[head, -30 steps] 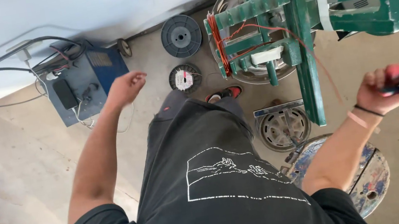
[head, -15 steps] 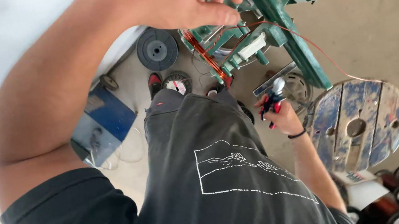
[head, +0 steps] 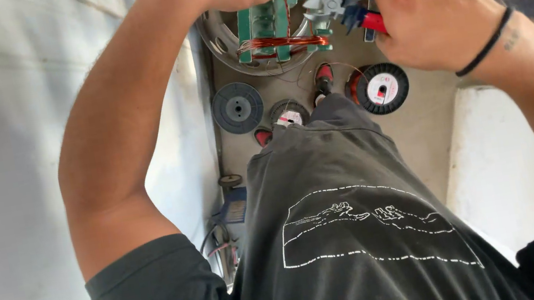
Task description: The person winds copper wire onto a green motor stator using a winding machine, then retrieves a spool of copper wire and continues winding. The person uses pliers to cut the wire and secures it to the stator.
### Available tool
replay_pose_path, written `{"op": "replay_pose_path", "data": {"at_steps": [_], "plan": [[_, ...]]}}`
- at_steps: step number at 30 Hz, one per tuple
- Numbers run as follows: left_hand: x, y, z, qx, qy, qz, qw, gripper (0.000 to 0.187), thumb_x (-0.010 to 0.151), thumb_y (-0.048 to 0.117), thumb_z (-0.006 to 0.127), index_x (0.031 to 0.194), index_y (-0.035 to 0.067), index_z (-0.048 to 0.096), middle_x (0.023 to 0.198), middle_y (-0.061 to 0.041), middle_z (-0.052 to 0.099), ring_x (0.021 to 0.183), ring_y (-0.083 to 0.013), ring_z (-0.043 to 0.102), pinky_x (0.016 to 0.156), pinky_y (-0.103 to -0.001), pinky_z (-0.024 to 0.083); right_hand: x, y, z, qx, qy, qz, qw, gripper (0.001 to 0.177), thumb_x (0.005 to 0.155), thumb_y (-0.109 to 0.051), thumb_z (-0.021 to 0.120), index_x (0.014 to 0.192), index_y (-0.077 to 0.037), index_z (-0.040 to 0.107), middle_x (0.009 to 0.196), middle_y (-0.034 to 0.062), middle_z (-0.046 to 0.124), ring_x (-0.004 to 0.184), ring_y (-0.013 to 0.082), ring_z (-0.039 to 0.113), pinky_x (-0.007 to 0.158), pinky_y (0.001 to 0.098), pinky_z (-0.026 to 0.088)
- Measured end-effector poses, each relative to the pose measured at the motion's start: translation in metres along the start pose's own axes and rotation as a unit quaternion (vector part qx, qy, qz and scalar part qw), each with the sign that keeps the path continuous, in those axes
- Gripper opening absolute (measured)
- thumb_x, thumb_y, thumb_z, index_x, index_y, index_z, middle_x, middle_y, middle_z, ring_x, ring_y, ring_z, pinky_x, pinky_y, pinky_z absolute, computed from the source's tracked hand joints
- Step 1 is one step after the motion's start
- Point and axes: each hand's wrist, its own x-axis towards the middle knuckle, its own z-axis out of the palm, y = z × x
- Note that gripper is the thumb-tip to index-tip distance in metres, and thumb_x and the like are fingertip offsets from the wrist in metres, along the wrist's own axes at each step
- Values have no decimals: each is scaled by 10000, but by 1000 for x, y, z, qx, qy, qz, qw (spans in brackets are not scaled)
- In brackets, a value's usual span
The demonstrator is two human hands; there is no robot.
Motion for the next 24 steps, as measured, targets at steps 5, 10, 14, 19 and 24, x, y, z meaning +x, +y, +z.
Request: {"op": "replay_pose_path", "data": {"at_steps": [5,10,14,19,24], "plan": [[-8,4,-1,45,23,20,999,151,1149,194,565,1026,108,553,850,-26,481,735,-189,414,681,-374,372,9,-17,-5,-6,-10,24,1000,699,793,-189,623,1464,-14,540,1249,220,625,1056,454,621,579,601,612],[-9,0,0,53,36,25,998,152,1174,210,539,1063,108,550,881,-46,488,751,-218,434,700,-400,389,12,-21,0,-43,24,9,999,743,754,-241,680,1465,-62,563,1211,176,655,987,423,652,553,558,614],[-5,-6,3,45,43,33,997,127,1145,189,563,1049,112,534,857,-50,480,728,-223,422,694,-413,381,10,-17,2,-75,35,0,997,674,793,-242,663,1437,-67,571,1174,165,642,911,390,649,510,516,601],[-3,-10,5,39,45,46,997,146,1119,175,582,1001,104,535,823,-37,476,724,-204,413,691,-396,357,12,-15,-2,-105,15,0,994,742,751,-278,656,1460,-76,567,1151,143,657,933,361,665,488,476,608],[-6,-4,7,54,51,55,996,143,1128,170,592,1014,104,538,835,-40,491,713,-211,421,688,-402,363,18,-18,-5,-62,-3,2,998,765,762,-274,671,1489,-67,554,1233,183,658,1026,418,655,565,549,617]]}}
